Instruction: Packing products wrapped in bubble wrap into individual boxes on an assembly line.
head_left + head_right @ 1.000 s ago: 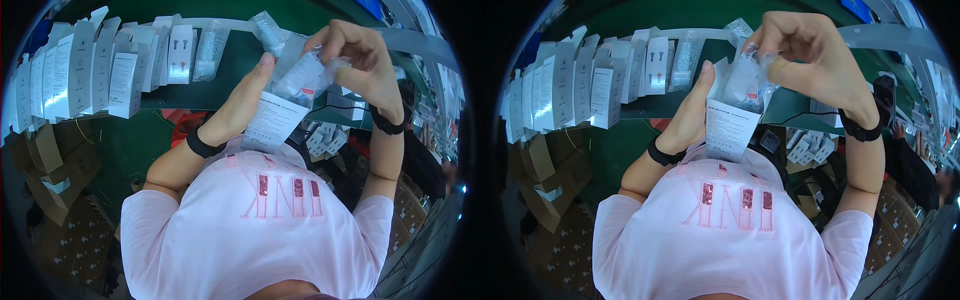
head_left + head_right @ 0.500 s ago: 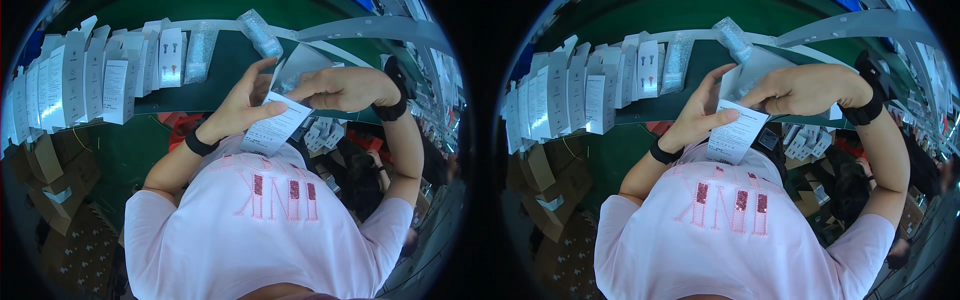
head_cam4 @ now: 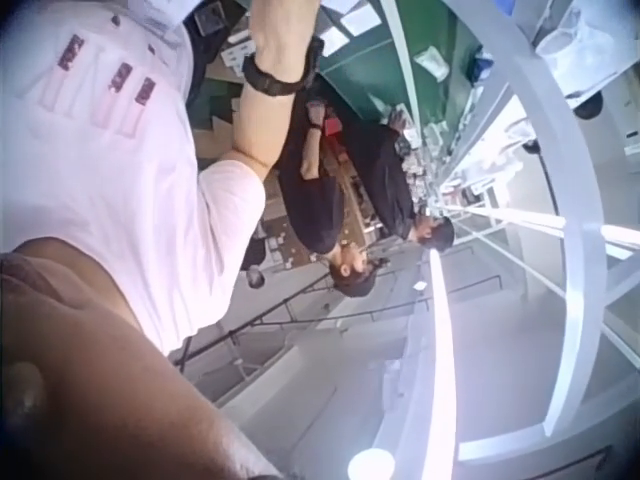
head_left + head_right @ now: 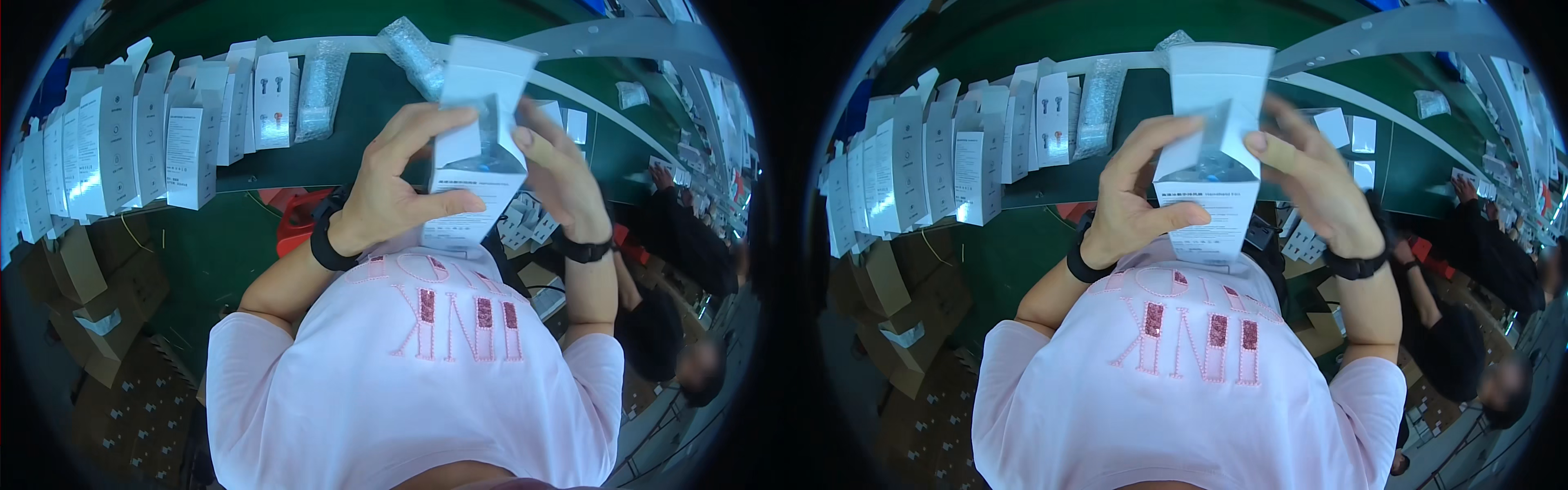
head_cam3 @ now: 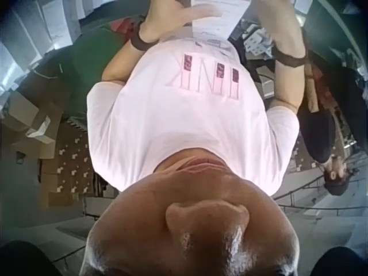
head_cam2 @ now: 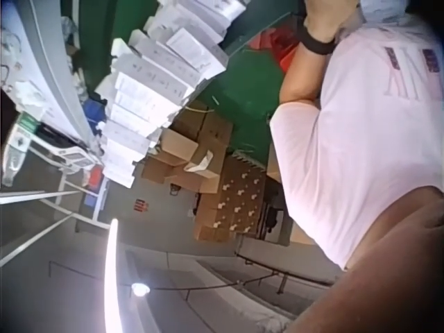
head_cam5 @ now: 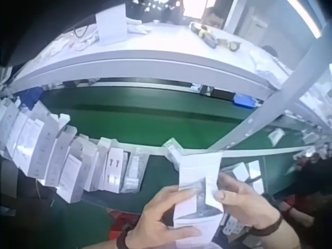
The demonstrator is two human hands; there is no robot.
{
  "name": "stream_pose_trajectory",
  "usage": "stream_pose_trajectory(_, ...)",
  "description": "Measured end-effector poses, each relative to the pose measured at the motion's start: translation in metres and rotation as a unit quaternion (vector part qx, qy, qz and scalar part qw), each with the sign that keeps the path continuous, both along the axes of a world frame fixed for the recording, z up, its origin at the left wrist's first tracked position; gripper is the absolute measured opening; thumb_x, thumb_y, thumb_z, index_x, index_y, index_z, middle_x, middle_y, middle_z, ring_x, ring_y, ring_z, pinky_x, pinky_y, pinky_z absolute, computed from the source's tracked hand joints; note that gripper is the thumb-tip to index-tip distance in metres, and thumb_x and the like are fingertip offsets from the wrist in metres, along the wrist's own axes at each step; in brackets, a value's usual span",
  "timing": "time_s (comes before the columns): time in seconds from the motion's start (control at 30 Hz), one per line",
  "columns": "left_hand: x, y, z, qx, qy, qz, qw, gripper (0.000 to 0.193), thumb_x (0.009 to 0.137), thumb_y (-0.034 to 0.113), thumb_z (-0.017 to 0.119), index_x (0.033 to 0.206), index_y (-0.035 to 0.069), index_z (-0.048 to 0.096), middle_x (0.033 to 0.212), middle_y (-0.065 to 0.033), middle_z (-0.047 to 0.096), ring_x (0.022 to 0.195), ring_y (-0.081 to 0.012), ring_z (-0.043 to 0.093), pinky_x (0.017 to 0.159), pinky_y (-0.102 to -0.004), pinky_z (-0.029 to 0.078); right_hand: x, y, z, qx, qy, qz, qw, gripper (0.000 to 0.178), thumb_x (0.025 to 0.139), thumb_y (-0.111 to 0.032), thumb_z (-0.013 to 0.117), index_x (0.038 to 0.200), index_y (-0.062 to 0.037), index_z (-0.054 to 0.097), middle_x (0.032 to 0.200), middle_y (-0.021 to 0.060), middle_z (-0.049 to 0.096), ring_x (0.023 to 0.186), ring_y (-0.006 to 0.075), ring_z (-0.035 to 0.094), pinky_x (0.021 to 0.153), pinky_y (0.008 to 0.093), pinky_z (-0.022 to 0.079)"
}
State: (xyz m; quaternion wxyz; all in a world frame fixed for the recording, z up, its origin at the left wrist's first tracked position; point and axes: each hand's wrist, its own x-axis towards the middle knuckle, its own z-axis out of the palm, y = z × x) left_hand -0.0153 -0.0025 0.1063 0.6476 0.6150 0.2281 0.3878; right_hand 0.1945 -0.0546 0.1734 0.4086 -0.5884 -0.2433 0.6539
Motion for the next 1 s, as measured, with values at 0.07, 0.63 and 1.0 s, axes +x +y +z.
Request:
stream_pose_trajectory(0.07,0.000,0.000,0.000,0.006,0.058,-0.062,0.996,0.056,0.073,0.033,0.082,0.117,0.004,0.064,0.121,-0.0149,0.054,0.109,-0.0258,0.056,0.089,-0.0334,0.046,-0.008,-0.006,-0.011,-0.019,0.078,-0.019,0.997,0.074,0.085,-0.032,0.069,0.145,-0.0049,0.036,0.132,0.0123,0.053,0.120,0.0210,0.052,0.103,0.0344,0.039)
stream_pose_trajectory(0.63,0.031,-0.021,-0.015,-0.097,0.009,-0.022,0.995,0.075,0.065,0.017,0.090,0.126,0.004,0.046,0.113,-0.0099,0.058,0.103,-0.0169,0.057,0.086,-0.0307,0.047,0.016,-0.033,-0.003,0.253,-0.242,0.169,0.921,0.030,0.091,-0.008,0.057,0.119,-0.0033,0.066,0.122,0.0148,0.062,0.113,0.0231,0.057,0.095,0.0338,0.044)
stream_pose_trajectory(1.0,0.045,-0.022,-0.018,-0.115,0.014,-0.088,0.989,0.069,0.067,0.030,0.088,0.123,0.006,0.054,0.108,-0.0099,0.063,0.089,-0.0186,0.064,0.075,-0.0306,0.053,0.025,-0.048,0.000,0.265,-0.288,0.169,0.904,0.029,0.093,-0.012,0.055,0.119,-0.0052,0.066,0.125,0.0161,0.061,0.115,0.0293,0.056,0.096,0.0395,0.044)
